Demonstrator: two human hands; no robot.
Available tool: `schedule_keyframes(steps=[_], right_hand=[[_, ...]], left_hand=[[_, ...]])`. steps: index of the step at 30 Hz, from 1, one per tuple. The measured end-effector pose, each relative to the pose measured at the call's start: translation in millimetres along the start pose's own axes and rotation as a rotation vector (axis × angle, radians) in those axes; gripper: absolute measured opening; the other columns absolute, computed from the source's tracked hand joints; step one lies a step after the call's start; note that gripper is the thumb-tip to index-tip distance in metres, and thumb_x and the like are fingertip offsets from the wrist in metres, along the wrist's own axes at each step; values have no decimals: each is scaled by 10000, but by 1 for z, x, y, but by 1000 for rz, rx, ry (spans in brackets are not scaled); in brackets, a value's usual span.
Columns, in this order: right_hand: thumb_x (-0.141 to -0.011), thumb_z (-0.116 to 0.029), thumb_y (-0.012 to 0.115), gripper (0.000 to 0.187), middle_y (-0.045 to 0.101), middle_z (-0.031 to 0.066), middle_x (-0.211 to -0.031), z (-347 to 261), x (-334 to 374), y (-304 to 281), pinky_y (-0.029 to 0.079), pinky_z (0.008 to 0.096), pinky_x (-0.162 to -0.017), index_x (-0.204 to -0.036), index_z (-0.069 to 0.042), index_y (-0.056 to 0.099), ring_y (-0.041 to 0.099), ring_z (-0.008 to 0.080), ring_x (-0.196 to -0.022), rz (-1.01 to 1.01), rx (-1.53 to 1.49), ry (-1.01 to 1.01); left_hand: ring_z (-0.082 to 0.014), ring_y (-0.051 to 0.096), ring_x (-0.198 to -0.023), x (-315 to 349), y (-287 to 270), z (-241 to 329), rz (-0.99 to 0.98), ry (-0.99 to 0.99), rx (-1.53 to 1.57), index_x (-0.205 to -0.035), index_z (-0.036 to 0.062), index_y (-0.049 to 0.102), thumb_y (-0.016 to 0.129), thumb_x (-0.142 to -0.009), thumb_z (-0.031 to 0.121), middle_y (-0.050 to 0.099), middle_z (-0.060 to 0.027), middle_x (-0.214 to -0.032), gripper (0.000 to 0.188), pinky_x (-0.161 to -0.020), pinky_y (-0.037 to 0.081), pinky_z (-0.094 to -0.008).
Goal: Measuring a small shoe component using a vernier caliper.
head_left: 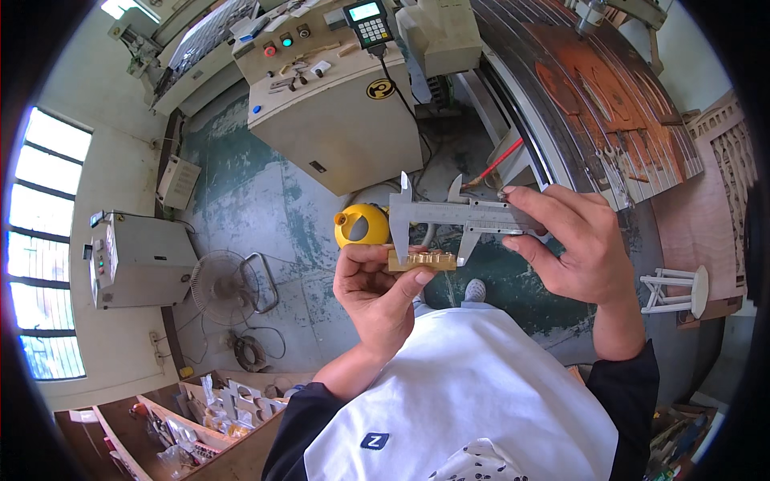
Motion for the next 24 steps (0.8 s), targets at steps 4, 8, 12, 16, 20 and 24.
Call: schedule_keyframes(steps=[4,8,12,16,20,24], right_hand=[[-655,-97,814,480,657,88,-782,-2,-6,0,421,316,-516,-1094,-7,643,590,201,-561,0,-29,-32],[-646,-86,815,487,653,89,-781,-6,-13,2,415,316,-505,-1093,-4,641,584,200,-559,-27,-25,-77],[-705,-130,780,447,615,72,-773,-10,-23,8,454,330,-533,-1118,-30,639,591,227,-592,-77,-26,-95],[-706,-131,779,448,611,71,-766,-16,-33,16,441,335,-524,-1119,-29,639,584,224,-586,-82,-75,-141],[-652,-92,808,504,623,77,-763,-26,-43,22,421,313,-530,-1117,-6,633,575,201,-574,-116,-73,-191],[-658,-104,807,502,629,77,-768,-32,-49,29,405,313,-520,-1120,-10,634,581,197,-584,-137,-87,-221]], left_hand=[[-255,686,-958,1,-1,3,7,16,9,-1008,4,470,726,-741,-149,669,-204,-988,401,-843,590,-352],[-248,686,-957,2,-6,7,37,39,1,-1012,11,473,728,-742,-143,669,-201,-988,402,-849,588,-357],[-214,692,-907,4,-11,15,62,90,-56,-1035,23,467,722,-788,-78,652,-129,-985,369,-767,617,-333],[-218,694,-904,5,-18,23,80,116,-69,-1038,24,470,720,-793,-70,657,-133,-975,363,-765,619,-336],[-220,695,-903,9,-26,30,116,141,-76,-1034,28,474,720,-794,-69,662,-137,-968,357,-763,620,-337],[-217,694,-901,12,-33,36,151,151,-59,-1034,28,474,718,-794,-72,665,-145,-975,356,-772,617,-338]])
Point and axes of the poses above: each hand's wrist, its own x-axis away from the middle knuckle, its own y-axis out of the palm, z = x × y, the point moved 10 cm from there along -x, towards the middle knuckle
